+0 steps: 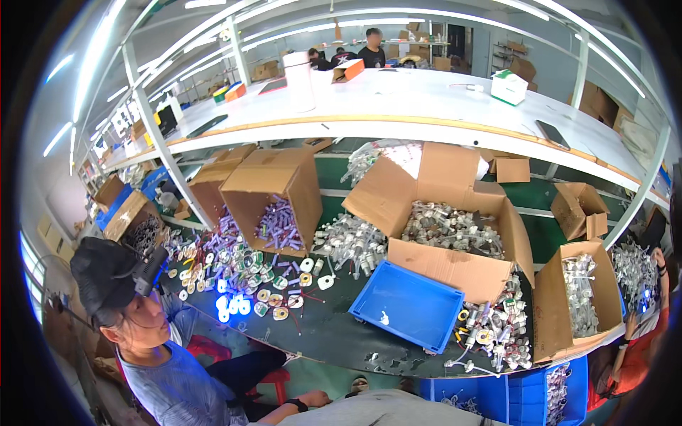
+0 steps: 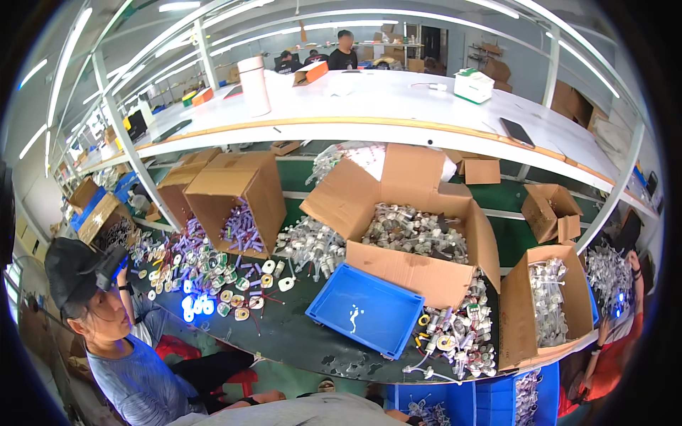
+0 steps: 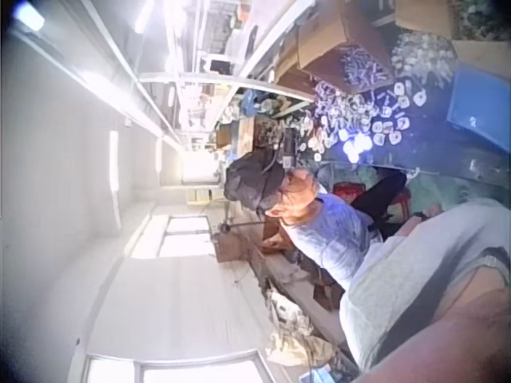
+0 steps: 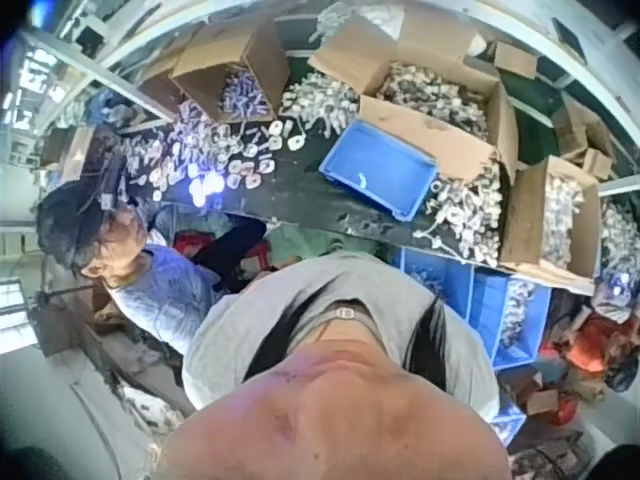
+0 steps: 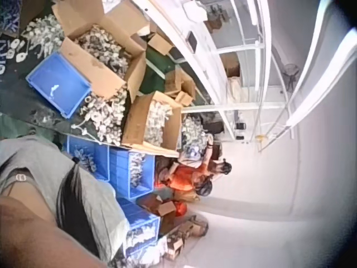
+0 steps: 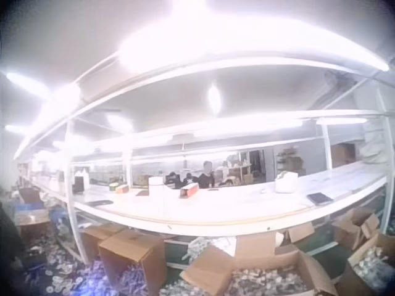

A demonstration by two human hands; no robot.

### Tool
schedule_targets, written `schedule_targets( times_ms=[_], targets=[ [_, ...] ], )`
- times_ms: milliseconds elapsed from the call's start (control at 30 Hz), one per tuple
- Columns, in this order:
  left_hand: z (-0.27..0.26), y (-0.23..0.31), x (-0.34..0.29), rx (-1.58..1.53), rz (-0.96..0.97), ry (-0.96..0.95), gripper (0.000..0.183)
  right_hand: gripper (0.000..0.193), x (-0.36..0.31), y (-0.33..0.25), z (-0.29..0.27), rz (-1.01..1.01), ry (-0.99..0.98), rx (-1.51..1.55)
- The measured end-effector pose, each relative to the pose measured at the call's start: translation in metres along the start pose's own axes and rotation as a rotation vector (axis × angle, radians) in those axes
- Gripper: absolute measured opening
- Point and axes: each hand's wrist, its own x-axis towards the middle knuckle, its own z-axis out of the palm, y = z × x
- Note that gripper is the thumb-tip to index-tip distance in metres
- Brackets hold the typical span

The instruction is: Assembling components for an electronic water pump system at a manufacturing workstation.

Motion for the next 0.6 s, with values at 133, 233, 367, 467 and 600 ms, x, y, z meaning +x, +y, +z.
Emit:
schedule_targets(
  times_ms=[133,233,367,467,600],
  targets=[
    [-0.007,0.015,0.01,0.011,-0.01,0.03,0.033,0.038,-0.009,0.018,-0.004,-0.01,0.017,-0.026],
    [-0.011,0.016,0.014,0.022,-0.016,0.039,0.033,0.038,-0.02,0.002,-0.003,-0.008,0.035,-0.021],
    [-0.01,0.025,0.024,0.007,-0.016,0.068,0.033,0.037,-0.055,-0.011,-0.034,0.474,0.432,-0.033],
    [-0.019,0.032,0.035,0.013,-0.003,0.075,0.033,0.036,-0.073,0.029,-0.04,0.527,0.388,-0.055],
    [-0.032,0.045,0.064,0.108,0.069,-0.009,0.033,0.036,-0.116,0.005,-0.041,0.581,0.492,-0.045]
  ],
)
